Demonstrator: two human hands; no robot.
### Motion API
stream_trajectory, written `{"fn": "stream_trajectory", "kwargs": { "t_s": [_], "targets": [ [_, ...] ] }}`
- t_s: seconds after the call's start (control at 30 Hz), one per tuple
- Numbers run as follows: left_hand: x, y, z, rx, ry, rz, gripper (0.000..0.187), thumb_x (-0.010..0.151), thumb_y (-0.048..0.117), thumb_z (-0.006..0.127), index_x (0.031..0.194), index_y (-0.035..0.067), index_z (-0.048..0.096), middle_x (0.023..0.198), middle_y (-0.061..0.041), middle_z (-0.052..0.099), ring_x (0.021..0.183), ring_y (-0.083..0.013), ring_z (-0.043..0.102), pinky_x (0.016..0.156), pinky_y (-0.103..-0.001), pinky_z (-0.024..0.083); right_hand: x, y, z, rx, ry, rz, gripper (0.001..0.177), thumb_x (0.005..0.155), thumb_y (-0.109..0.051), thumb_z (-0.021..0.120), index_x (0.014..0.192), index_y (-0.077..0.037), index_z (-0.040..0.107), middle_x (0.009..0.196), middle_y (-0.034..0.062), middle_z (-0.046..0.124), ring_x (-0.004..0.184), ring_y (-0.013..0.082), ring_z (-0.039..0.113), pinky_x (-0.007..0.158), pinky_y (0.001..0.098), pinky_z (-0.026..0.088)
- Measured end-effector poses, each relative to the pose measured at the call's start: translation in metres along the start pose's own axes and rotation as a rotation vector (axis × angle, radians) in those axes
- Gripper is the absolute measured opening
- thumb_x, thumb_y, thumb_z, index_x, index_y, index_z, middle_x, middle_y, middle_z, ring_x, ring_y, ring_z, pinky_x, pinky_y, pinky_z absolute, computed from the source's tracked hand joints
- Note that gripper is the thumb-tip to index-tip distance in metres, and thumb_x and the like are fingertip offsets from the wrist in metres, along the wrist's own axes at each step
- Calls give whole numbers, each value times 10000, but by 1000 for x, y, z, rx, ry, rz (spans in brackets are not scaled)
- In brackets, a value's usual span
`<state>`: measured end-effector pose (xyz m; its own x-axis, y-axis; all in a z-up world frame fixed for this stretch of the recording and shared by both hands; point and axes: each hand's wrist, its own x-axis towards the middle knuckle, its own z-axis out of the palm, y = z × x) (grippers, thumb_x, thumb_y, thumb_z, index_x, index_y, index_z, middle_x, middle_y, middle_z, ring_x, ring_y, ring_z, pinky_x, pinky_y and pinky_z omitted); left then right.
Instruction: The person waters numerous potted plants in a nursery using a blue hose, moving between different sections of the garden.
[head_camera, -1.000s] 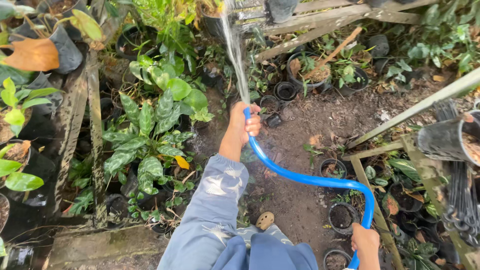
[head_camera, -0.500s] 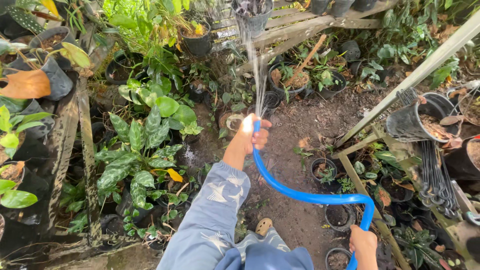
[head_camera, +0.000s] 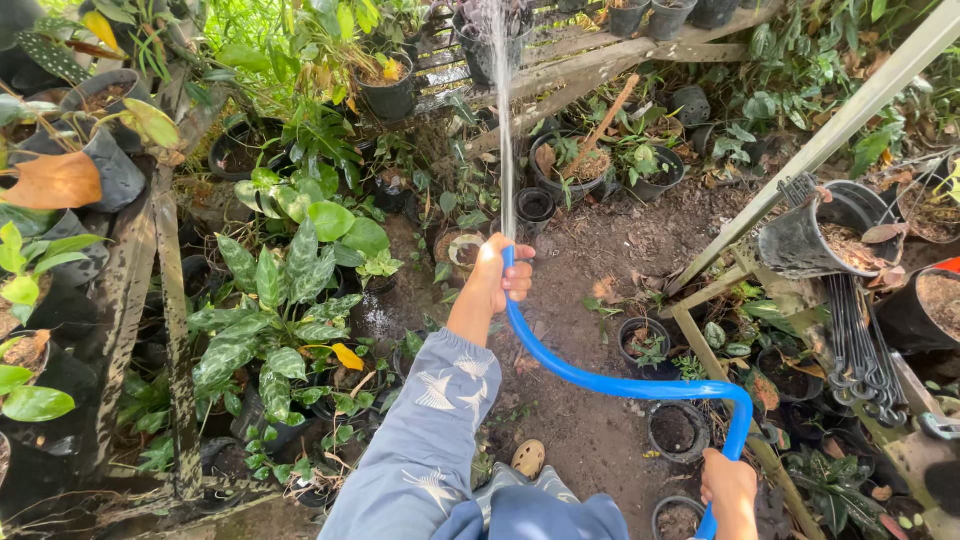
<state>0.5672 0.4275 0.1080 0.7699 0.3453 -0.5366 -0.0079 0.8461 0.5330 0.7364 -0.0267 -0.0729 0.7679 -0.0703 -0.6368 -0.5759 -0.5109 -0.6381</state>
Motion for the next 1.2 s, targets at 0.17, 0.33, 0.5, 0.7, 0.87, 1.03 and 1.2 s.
{"fn": "stream_trajectory", "kwargs": {
  "t_s": [0.17,0.33,0.5,0.7,0.87,1.03,1.2],
  "targets": [
    [5,-2,-9,-28,14,-2,334,877,376,430,961,77,554,503,34,318,396,-96,251,389,-310,208,0,3,0,-6,20,5,379,927,-200,680,675,-14,467,529,88,438,392,210,375,405,406,293],
    [14,-1,-21,-101,-26,3,351,879,411,420,926,100,576,488,40,311,383,-102,251,384,-313,228,-2,5,0,-34,35,4,367,923,-207,689,693,-4,489,524,85,451,393,205,392,403,406,309],
    [8,6,-7,-57,-51,2,339,886,390,421,929,89,572,495,35,318,380,-102,249,376,-311,223,-7,0,3,-43,46,7,329,908,-189,685,698,11,530,522,91,459,391,208,403,403,405,316],
    [4,25,14,-24,-73,18,324,884,373,435,944,87,574,499,32,318,375,-103,251,371,-313,219,-12,5,-1,-39,60,-4,329,897,-180,693,692,-3,507,525,93,480,393,202,413,398,402,326],
    [33,-12,2,-18,-81,-57,289,875,327,463,941,73,585,507,43,320,386,-88,256,376,-303,223,-21,11,-9,-84,81,35,382,919,-216,684,672,7,498,514,107,474,387,211,421,403,401,342],
    [75,-88,-27,-177,-154,-350,335,868,381,458,890,78,600,496,68,315,375,-67,264,354,-275,221,-25,20,-28,24,119,53,347,919,-179,655,667,-7,489,503,80,453,379,210,410,397,411,331],
    [98,-128,-37,-197,-162,-456,349,881,374,440,904,66,603,503,72,316,377,-66,268,371,-273,230,-19,38,-44,74,137,67,367,936,-185,658,667,-16,473,497,95,429,374,221,388,395,415,318]
  ]
}}
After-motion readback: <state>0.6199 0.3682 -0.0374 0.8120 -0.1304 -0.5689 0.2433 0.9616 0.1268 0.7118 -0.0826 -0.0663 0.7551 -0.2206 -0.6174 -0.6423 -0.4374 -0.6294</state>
